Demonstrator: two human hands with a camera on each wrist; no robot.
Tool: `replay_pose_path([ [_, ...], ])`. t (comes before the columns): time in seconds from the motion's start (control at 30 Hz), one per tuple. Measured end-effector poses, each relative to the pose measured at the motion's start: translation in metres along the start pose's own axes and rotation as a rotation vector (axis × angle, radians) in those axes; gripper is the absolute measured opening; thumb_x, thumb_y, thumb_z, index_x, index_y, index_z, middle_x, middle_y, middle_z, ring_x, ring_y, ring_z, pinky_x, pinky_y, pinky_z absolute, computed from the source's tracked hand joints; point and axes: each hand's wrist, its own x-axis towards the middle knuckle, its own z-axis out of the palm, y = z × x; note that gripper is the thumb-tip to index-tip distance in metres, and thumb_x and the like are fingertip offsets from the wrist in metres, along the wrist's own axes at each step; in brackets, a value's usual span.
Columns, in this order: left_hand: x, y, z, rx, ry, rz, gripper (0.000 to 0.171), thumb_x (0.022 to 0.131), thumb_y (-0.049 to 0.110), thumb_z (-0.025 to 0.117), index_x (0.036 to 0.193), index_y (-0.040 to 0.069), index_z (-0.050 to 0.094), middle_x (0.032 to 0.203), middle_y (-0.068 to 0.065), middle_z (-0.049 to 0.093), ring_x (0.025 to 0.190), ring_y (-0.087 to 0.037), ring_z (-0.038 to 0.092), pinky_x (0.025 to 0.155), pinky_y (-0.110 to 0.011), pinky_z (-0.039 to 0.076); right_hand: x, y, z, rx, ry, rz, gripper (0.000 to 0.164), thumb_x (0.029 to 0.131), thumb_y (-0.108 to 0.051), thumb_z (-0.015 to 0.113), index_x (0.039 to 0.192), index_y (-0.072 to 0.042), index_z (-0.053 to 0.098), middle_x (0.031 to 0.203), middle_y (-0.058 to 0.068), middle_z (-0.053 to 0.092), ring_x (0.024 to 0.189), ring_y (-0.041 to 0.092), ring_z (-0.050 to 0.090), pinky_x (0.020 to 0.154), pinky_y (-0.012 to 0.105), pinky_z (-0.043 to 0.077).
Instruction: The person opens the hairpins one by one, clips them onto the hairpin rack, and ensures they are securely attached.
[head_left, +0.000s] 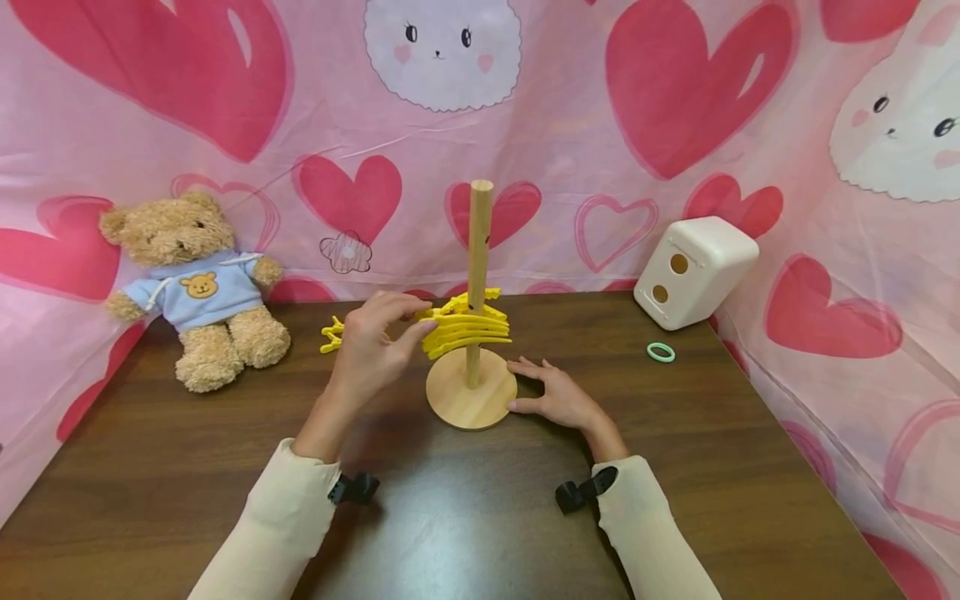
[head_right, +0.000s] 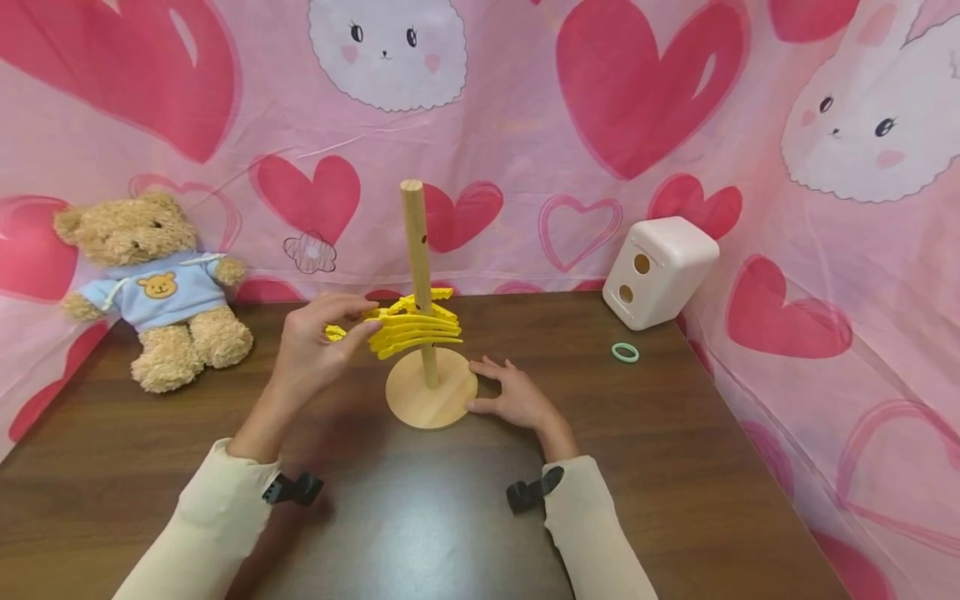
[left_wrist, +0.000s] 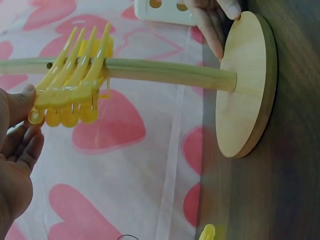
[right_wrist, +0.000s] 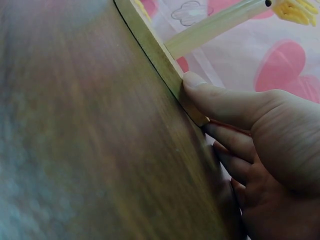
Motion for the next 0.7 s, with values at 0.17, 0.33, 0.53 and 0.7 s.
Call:
replay_pose_path([
  [0.17,0.0001,0.002,0.0019,-0.011,-0.015,-0.052,0.027,0.081,0.001,0.084,0.107,-0.004,0.075,0.1,-0.012,0.074,0.091,-0.026,0.063,0.078,-0.03,0.051,0.0001,-0.001,-0.0007,-0.003,0.005,-0.01,0.067,0.089,-0.027,0.08,0.148,-0.01,0.053,0.158,0.019,0.037,0.149,0.051,0.012,0.117,0.066,0.012],
  [0.33,0.0004,0.0025,0.0021,-0.011,-0.051,-0.098,0.028,0.083,0.004,0.083,0.109,-0.002,0.074,0.098,-0.009,0.072,0.087,-0.022,0.06,0.077,-0.025,0.05,0.0002,-0.0022,-0.0012,-0.013,0.005,-0.01,0.067,0.089,-0.027,0.08,0.148,-0.01,0.053,0.158,0.018,0.037,0.148,0.052,0.013,0.116,0.067,0.012],
  [0.53,-0.0013,0.0014,0.0014,-0.002,-0.066,-0.149,0.029,0.085,0.007,0.082,0.111,-0.002,0.073,0.096,-0.009,0.07,0.088,-0.023,0.06,0.079,-0.034,0.052,0.0003,-0.002,-0.0001,-0.009,0.005,-0.002,0.067,0.089,-0.028,0.08,0.148,-0.011,0.053,0.158,0.018,0.037,0.148,0.052,0.013,0.116,0.068,0.012],
  [0.7,-0.004,0.0011,0.0005,-0.014,-0.075,-0.186,0.031,0.086,0.009,0.082,0.114,-0.001,0.072,0.099,-0.01,0.069,0.09,-0.023,0.06,0.081,-0.041,0.054,0.0005,-0.0002,0.0016,-0.002,0.003,0.0,0.067,0.089,-0.028,0.08,0.148,-0.012,0.053,0.158,0.018,0.037,0.149,0.05,0.013,0.117,0.066,0.012],
])
